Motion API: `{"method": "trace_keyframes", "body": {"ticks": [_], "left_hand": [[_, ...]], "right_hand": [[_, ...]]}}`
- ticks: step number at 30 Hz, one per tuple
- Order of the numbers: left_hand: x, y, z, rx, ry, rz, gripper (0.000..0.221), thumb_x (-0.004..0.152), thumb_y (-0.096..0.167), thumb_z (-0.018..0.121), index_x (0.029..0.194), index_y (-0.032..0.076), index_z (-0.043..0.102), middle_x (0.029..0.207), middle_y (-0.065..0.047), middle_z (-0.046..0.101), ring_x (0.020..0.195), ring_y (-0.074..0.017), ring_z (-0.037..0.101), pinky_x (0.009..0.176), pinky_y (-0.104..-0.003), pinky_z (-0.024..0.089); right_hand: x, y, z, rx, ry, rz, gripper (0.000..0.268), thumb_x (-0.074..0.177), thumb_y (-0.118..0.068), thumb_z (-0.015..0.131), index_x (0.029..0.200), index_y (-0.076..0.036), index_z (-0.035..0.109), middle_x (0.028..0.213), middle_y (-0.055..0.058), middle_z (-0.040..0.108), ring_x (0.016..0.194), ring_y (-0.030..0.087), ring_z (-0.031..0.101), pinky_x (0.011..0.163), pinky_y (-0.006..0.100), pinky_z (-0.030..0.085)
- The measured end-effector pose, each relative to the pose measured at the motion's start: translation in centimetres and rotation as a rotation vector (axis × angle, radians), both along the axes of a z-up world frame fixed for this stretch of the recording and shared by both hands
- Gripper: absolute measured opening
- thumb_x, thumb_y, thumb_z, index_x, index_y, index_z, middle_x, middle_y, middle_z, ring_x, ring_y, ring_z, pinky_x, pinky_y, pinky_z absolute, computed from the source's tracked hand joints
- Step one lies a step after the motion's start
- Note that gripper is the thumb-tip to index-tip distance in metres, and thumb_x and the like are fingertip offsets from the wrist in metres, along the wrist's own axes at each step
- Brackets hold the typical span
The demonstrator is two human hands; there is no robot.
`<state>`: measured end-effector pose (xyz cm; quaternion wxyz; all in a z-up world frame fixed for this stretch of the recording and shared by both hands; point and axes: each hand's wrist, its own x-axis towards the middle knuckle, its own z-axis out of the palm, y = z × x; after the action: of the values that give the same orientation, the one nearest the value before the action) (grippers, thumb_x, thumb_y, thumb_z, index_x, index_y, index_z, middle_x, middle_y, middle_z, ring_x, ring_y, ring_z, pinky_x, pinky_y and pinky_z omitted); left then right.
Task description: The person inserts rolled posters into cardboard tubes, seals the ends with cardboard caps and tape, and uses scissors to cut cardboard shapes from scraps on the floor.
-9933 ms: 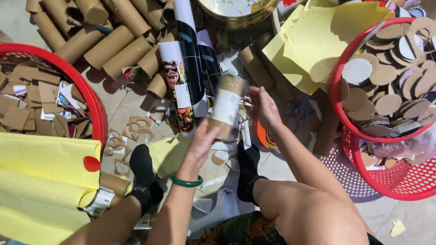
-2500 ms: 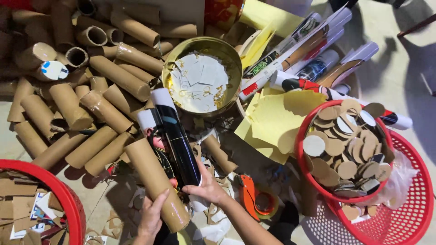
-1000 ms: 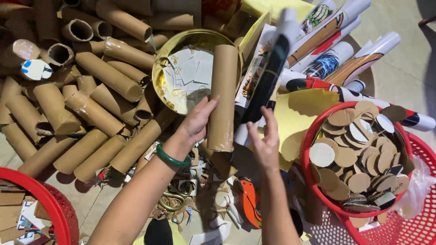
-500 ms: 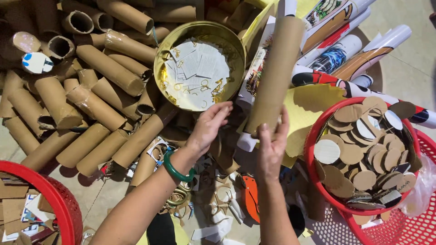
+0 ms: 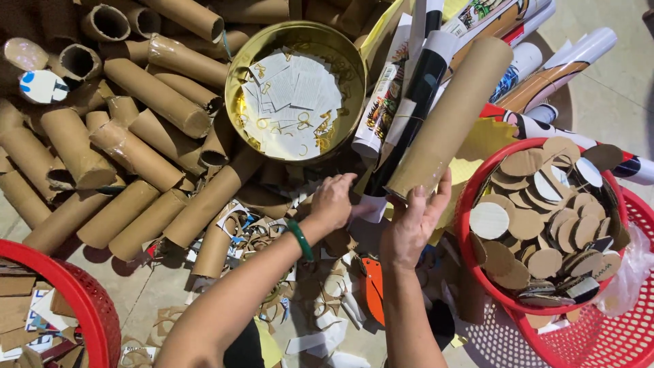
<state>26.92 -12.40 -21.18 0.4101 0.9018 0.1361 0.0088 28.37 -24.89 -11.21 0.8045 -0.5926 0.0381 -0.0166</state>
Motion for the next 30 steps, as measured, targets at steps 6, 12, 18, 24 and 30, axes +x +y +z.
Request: {"method": "trace_keyframes", "body": {"ticks": [6,12,18,24,30], "left_hand": [[0.8,-2.3,-6.4,-0.122,-0.132,0.004,0.06,0.076,0.038,0.086,0.118,0.0,0.069,0.105,-0.024,0.073,0.097,-0.0404,0.071,0.085,-0.045,0.057],[2.0,0.2,-2.2,-0.205,-0.303,0.157,0.042,0.084,0.027,0.08,0.115,0.001,0.07,0.102,-0.019,0.076,0.09,-0.0312,0.074,0.087,-0.039,0.058],[4.2,5.0,5.9,-0.293,-0.374,0.154,0.043,0.094,0.021,0.071,0.134,0.005,0.062,0.111,-0.016,0.076,0.097,-0.0272,0.075,0.088,-0.036,0.058],[3.3,7.8,6.4,-0.149,-0.49,0.144,0.053,0.093,0.009,0.069,0.144,0.007,0.056,0.132,-0.014,0.067,0.118,-0.0295,0.061,0.104,-0.038,0.049],[-0.1,9.1,5.9,-0.031,-0.588,0.179,0.036,0.097,0.007,0.068,0.133,0.008,0.065,0.136,-0.012,0.064,0.13,-0.0322,0.058,0.115,-0.041,0.044]], "right_hand": [[-0.3,-0.4,-1.0,0.031,-0.002,-0.039,0.063,0.107,-0.031,0.053,0.16,-0.013,0.027,0.143,0.013,0.054,0.114,0.022,0.062,0.091,0.034,0.054],[-0.1,-0.9,-0.9,0.04,-0.085,-0.015,0.063,0.109,-0.023,0.055,0.163,-0.011,0.024,0.153,0.015,0.047,0.129,0.025,0.057,0.104,0.039,0.053],[2.4,-1.0,0.0,-0.106,-0.17,0.077,0.066,0.111,-0.017,0.053,0.166,-0.008,0.019,0.167,0.015,0.033,0.145,0.027,0.049,0.117,0.042,0.047],[4.6,-1.3,-3.4,-0.254,-0.215,0.297,0.062,0.113,-0.012,0.055,0.166,-0.004,0.025,0.172,0.021,0.027,0.154,0.028,0.04,0.128,0.038,0.035],[4.1,-1.0,-3.6,-0.383,-0.232,0.36,0.053,0.108,-0.008,0.059,0.158,0.0,0.041,0.174,0.021,0.023,0.157,0.029,0.034,0.128,0.038,0.033]]}}
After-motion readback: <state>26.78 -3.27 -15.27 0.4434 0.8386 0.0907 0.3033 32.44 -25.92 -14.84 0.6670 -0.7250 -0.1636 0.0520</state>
